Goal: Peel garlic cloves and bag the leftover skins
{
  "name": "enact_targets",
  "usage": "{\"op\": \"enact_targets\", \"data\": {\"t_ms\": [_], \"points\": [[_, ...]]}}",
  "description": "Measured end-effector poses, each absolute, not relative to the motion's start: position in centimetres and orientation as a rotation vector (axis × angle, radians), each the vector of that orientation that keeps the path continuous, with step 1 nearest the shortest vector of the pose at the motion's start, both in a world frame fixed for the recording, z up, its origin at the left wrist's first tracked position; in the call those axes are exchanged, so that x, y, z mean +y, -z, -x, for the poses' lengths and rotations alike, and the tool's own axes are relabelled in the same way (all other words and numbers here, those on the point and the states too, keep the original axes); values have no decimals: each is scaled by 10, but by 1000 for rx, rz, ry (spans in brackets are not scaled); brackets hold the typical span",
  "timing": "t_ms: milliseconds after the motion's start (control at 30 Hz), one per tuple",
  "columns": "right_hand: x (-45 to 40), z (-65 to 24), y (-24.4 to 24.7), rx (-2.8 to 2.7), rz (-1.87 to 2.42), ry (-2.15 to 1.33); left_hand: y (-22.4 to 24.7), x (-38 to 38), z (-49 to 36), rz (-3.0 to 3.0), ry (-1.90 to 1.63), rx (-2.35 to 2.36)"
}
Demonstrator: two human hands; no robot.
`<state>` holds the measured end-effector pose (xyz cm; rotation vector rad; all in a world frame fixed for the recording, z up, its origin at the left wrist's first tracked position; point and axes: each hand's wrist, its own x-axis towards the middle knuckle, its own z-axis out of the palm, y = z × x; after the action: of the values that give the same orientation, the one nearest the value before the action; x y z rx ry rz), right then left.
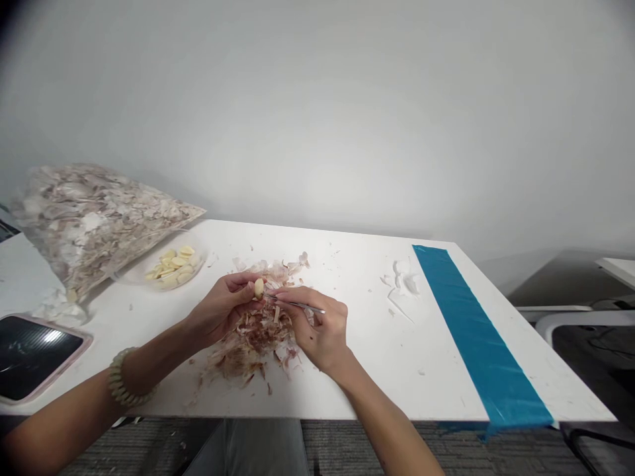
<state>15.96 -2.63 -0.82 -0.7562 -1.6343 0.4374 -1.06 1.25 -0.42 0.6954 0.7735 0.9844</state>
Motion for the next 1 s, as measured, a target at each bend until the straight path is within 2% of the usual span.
{"op": "enact_targets", "data": {"t_ms": [1000], "points": [[-25, -158, 13, -1593, 744, -464, 7, 16, 14, -748, -1041, 691]]}}
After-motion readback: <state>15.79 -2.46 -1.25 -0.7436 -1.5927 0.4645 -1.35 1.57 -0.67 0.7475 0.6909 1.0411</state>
